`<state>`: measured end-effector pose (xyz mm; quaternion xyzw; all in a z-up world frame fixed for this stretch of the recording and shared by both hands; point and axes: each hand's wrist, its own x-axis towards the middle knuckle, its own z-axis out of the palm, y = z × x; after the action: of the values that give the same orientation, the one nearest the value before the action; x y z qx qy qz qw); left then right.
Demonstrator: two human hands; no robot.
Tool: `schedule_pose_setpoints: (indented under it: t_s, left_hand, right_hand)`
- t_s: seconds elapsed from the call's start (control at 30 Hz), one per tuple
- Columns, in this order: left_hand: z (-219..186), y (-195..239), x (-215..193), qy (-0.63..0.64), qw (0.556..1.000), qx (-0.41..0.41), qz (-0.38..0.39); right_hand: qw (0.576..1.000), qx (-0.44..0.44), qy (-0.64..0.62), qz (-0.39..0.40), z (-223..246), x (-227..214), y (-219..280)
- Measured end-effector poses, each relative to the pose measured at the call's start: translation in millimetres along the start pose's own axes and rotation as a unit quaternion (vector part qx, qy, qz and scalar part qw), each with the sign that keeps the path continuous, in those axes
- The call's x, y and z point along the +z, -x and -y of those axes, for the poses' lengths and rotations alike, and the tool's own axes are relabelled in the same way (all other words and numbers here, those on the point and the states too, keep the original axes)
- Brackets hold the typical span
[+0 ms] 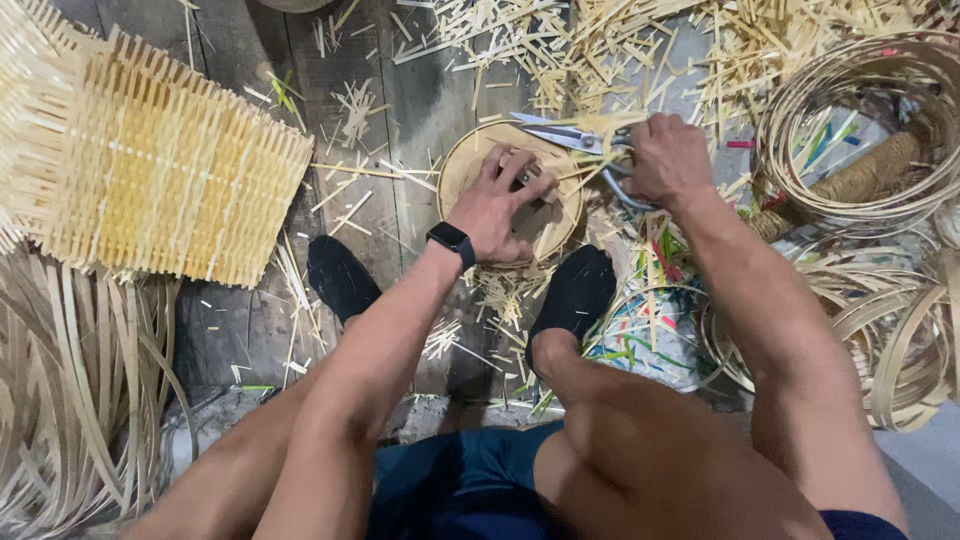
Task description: The person sits on the floor and repeatedly trims the edges of rectangular bamboo weave mats using shears and a circular wooden template. They place the template on the mat, cut around it, then remove the template and set the trimmed mat aside.
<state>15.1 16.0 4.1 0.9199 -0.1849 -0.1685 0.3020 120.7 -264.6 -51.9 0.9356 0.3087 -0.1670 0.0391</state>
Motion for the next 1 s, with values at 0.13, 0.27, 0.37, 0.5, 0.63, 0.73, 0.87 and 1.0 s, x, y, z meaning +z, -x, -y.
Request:
schedule_pose_setpoints:
  t_s: [0.13,0.27,0.37,0.5,0.63,0.73,0.87,1.0]
  left_hand:
    - [3.4,0.6,0.5,0.010,0.999,-0.010,0.031]
    - [16.7,1.9,10.7,0.114,0.993,-0.027,-0.022]
    - [42.6,-12.4,16.0,0.223,0.957,-0.128,-0.134]
    - [84.5,-42.8,13.6,0.207,0.927,-0.264,-0.169]
    - [94.5,-66.8,24.6,0.195,0.904,-0.363,-0.115]
    - [88.8,-77.2,44.2,0.226,0.915,-0.310,-0.126]
    - [85.5,-82.2,63.4,0.164,0.919,-0.311,-0.181]
    - [83.1,-83.0,74.8,0.107,0.923,-0.324,-0.176]
  right_hand:
    - [0.997,0.043,-0.058,0.019,-13.2,11.7,5.6]
    - [0.945,0.249,-0.200,0.072,-35.8,40.2,10.3]
    - [0.932,0.330,-0.152,-0.006,-47.2,58.4,14.4]
    - [0.942,0.316,-0.106,-0.033,-31.7,62.8,25.4]
    - [0.832,0.260,-0.489,0.018,12.8,54.5,20.4]
    - [0.763,0.159,-0.627,0.010,37.3,51.5,9.0]
    - [0.770,0.212,-0.601,0.037,44.8,49.1,-10.1]
    - [0.741,0.254,-0.619,0.047,45.4,48.2,-13.2]
